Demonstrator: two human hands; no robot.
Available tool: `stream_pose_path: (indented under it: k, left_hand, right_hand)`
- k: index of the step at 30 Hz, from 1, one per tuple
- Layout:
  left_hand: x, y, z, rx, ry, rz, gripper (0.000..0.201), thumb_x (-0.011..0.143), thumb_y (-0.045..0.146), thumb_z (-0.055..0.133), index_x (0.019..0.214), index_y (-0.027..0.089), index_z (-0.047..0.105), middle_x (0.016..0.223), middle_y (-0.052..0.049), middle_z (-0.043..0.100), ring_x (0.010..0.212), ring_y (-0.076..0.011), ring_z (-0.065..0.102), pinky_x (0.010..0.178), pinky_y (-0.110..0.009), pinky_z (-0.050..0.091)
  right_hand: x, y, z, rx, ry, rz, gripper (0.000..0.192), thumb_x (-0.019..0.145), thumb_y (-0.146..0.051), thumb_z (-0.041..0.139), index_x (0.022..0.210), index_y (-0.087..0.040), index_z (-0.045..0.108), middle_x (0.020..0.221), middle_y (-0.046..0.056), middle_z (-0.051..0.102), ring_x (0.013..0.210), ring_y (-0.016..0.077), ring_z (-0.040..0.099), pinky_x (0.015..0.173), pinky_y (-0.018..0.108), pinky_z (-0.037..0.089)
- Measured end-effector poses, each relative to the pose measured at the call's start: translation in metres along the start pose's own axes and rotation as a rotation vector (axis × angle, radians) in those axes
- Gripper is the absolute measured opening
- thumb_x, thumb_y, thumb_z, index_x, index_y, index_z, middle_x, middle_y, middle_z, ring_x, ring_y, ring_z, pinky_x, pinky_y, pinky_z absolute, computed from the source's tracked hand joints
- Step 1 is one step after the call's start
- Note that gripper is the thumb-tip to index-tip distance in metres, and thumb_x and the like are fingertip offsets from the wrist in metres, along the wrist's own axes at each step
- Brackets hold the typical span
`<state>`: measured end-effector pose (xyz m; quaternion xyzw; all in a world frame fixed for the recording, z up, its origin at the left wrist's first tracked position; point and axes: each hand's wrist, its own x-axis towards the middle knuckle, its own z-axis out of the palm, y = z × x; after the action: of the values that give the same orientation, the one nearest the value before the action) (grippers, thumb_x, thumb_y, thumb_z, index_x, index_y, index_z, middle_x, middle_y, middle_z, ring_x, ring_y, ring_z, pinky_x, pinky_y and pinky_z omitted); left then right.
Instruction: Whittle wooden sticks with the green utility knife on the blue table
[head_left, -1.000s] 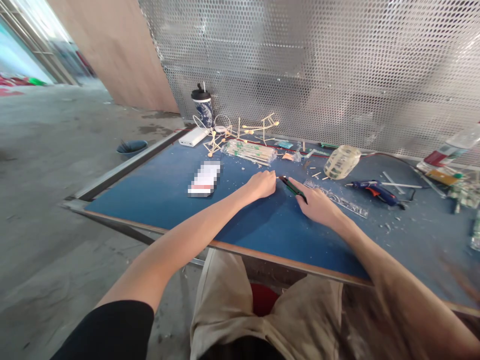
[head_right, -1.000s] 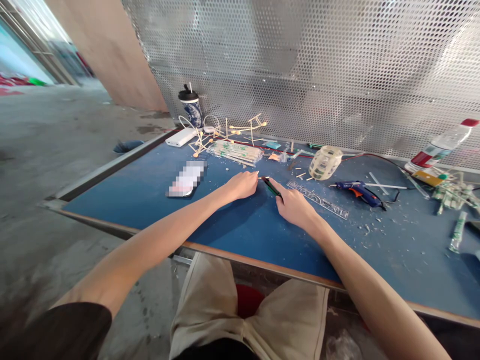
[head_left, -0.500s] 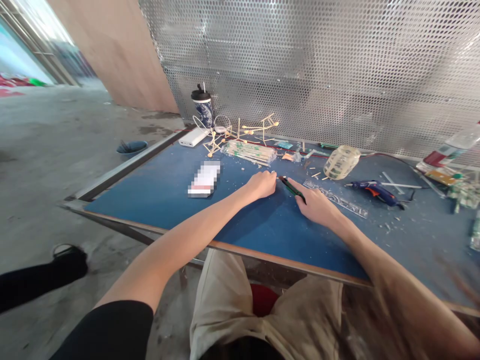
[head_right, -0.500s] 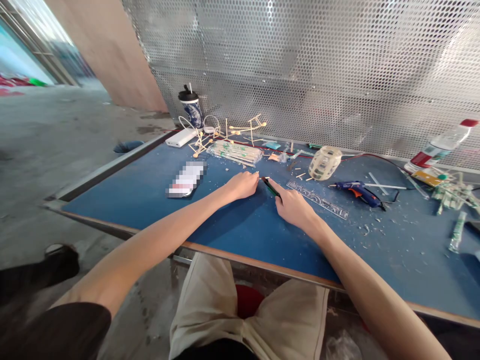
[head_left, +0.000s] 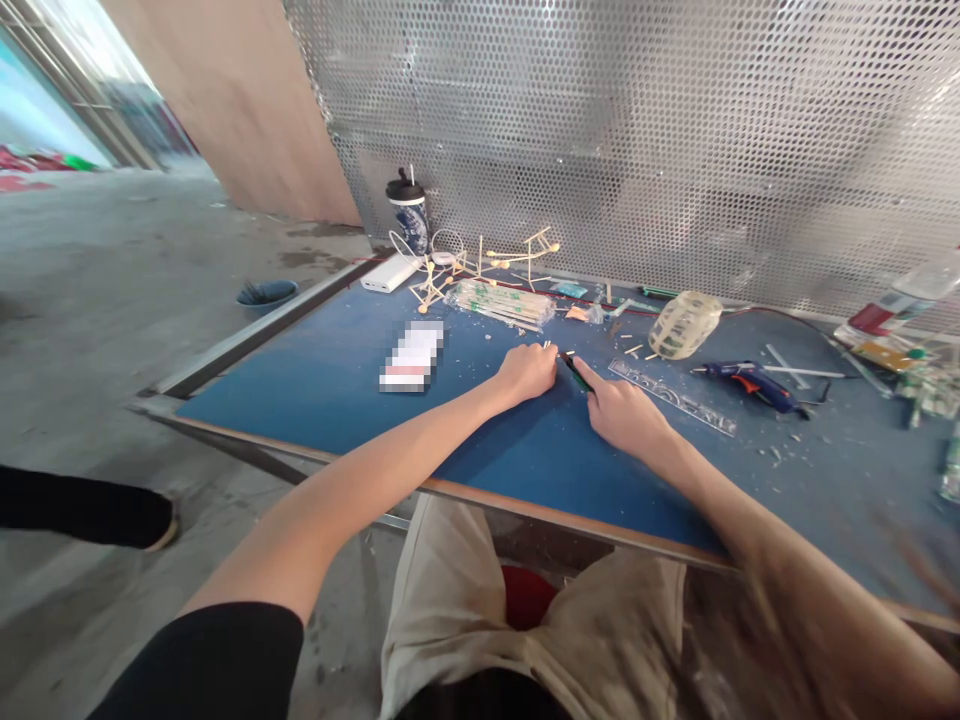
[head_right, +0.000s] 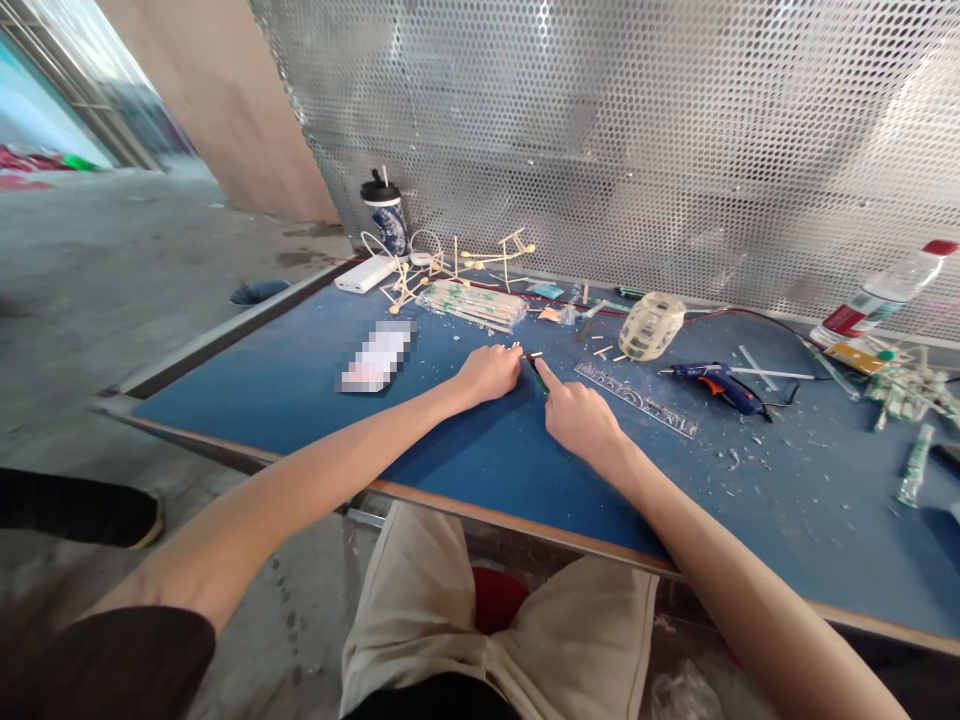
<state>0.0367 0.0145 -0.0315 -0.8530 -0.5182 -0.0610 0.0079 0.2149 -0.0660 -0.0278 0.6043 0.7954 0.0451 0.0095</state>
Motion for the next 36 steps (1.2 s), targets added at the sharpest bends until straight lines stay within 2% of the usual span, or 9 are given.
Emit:
stream_pose_path:
  k: [7, 12, 17, 21, 26, 36]
  left_hand:
    - [-0.002, 0.001, 0.0, 0.001, 0.01, -0.03, 0.028, 0.1, 0.024, 0.04, 0.115, 0.016, 0.062, 0.109, -0.017, 0.073, 0.108, -0.0331, 0.071, 0.089, -0.043, 0.055]
    - [-0.001, 0.005, 0.0, 0.016, 0.002, -0.032, 0.027, 0.097, 0.018, 0.043, 0.117, 0.013, 0.061, 0.107, -0.018, 0.072, 0.108, -0.0341, 0.071, 0.087, -0.043, 0.056]
    - [0.0, 0.006, 0.0, 0.019, -0.012, -0.029, 0.028, 0.096, 0.016, 0.043, 0.117, 0.013, 0.061, 0.108, -0.018, 0.072, 0.107, -0.0337, 0.071, 0.087, -0.042, 0.056]
    - [0.0, 0.005, -0.001, 0.018, -0.007, -0.029, 0.028, 0.096, 0.018, 0.043, 0.117, 0.014, 0.061, 0.108, -0.018, 0.073, 0.107, -0.0335, 0.072, 0.087, -0.042, 0.056]
    - [0.0, 0.004, -0.001, 0.01, -0.009, -0.034, 0.029, 0.098, 0.018, 0.041, 0.118, 0.014, 0.062, 0.109, -0.018, 0.073, 0.107, -0.0333, 0.072, 0.086, -0.042, 0.056]
    - [0.0, 0.005, -0.004, -0.008, -0.017, -0.038, 0.03, 0.097, 0.019, 0.04, 0.117, 0.015, 0.063, 0.111, -0.018, 0.073, 0.109, -0.0343, 0.071, 0.088, -0.045, 0.056]
  right_hand:
    - [-0.003, -0.011, -0.006, -0.035, -0.045, 0.035, 0.068, 0.101, -0.022, 0.033, 0.165, -0.017, 0.011, 0.095, 0.015, 0.073, 0.087, 0.03, 0.075, 0.077, 0.037, 0.055]
    - [-0.003, -0.012, -0.009, -0.061, -0.076, 0.011, 0.066, 0.101, -0.022, 0.032, 0.164, -0.013, 0.016, 0.093, 0.018, 0.073, 0.086, 0.0316, 0.075, 0.076, 0.037, 0.054]
    - [-0.004, -0.008, -0.01, -0.013, -0.086, 0.034, 0.064, 0.103, -0.025, 0.031, 0.165, -0.018, 0.016, 0.097, 0.017, 0.074, 0.09, 0.031, 0.075, 0.079, 0.037, 0.053]
    - [-0.003, 0.002, -0.007, 0.077, -0.046, 0.042, 0.064, 0.104, -0.025, 0.03, 0.165, -0.021, 0.012, 0.102, 0.015, 0.075, 0.094, 0.0308, 0.074, 0.083, 0.038, 0.052]
    - [0.001, 0.011, -0.002, 0.183, -0.008, 0.033, 0.064, 0.104, -0.027, 0.031, 0.165, -0.025, 0.015, 0.104, 0.013, 0.076, 0.096, 0.0303, 0.074, 0.085, 0.038, 0.051]
    - [0.0, 0.011, 0.001, 0.19, 0.013, 0.01, 0.065, 0.102, -0.027, 0.033, 0.165, -0.026, 0.016, 0.102, 0.012, 0.076, 0.094, 0.0297, 0.074, 0.085, 0.038, 0.051]
